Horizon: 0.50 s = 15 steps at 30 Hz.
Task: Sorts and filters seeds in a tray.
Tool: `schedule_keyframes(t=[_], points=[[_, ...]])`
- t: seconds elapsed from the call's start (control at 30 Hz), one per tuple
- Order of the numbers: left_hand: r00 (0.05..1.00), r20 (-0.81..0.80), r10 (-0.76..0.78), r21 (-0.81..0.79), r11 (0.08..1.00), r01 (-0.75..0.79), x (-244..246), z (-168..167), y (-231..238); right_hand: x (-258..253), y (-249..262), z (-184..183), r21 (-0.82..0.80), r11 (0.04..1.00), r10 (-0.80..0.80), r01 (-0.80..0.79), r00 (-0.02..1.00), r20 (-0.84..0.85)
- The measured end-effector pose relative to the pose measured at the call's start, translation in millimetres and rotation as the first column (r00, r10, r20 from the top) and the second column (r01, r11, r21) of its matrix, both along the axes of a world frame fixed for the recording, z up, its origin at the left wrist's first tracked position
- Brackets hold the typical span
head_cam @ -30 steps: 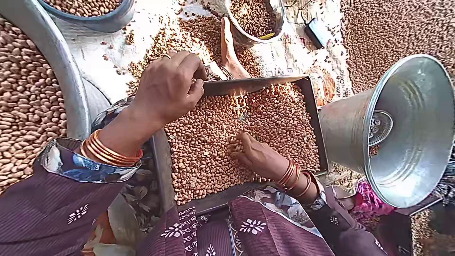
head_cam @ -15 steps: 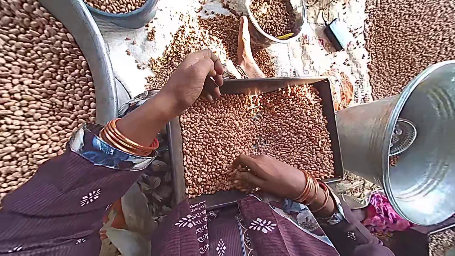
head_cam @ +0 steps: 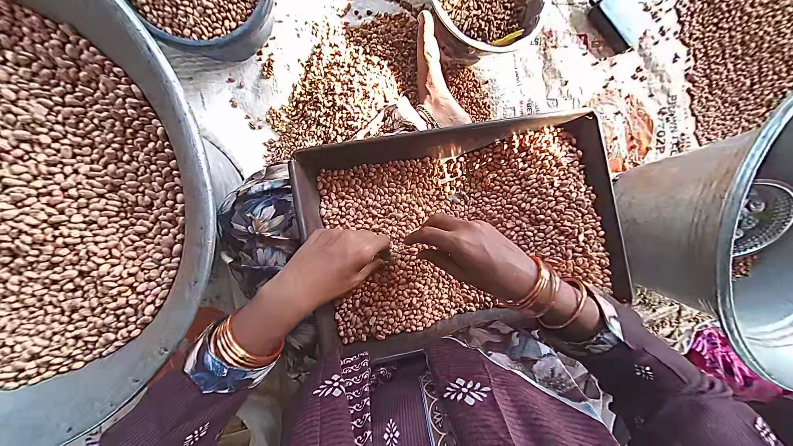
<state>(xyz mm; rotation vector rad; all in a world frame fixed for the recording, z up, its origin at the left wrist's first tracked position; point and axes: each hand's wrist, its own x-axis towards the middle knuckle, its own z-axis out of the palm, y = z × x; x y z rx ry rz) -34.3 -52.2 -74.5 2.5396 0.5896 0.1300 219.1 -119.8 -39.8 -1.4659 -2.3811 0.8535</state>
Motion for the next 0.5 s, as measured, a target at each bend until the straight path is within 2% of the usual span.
schedule_keyframes(t=[0.13, 0.23, 0.5], points=[[0.991, -0.011, 0.135, 0.126, 0.983, -0.133, -1, -1, -15, -25, 7, -29, 0.109, 0.993, 0.044, -0.043, 0.999, -0.006], [0.984, -0.003, 0.180, 0.181, 0.968, -0.176, -1, -4, -22, -32, 10, -34, 0.158, 0.984, 0.078, -0.081, 0.997, 0.025], [0.936, 0.050, 0.348, 0.144, 0.925, -0.351, 14, -8, -44, -28, 9, -35, 0.125, 0.992, 0.033, -0.024, 0.997, -0.071]])
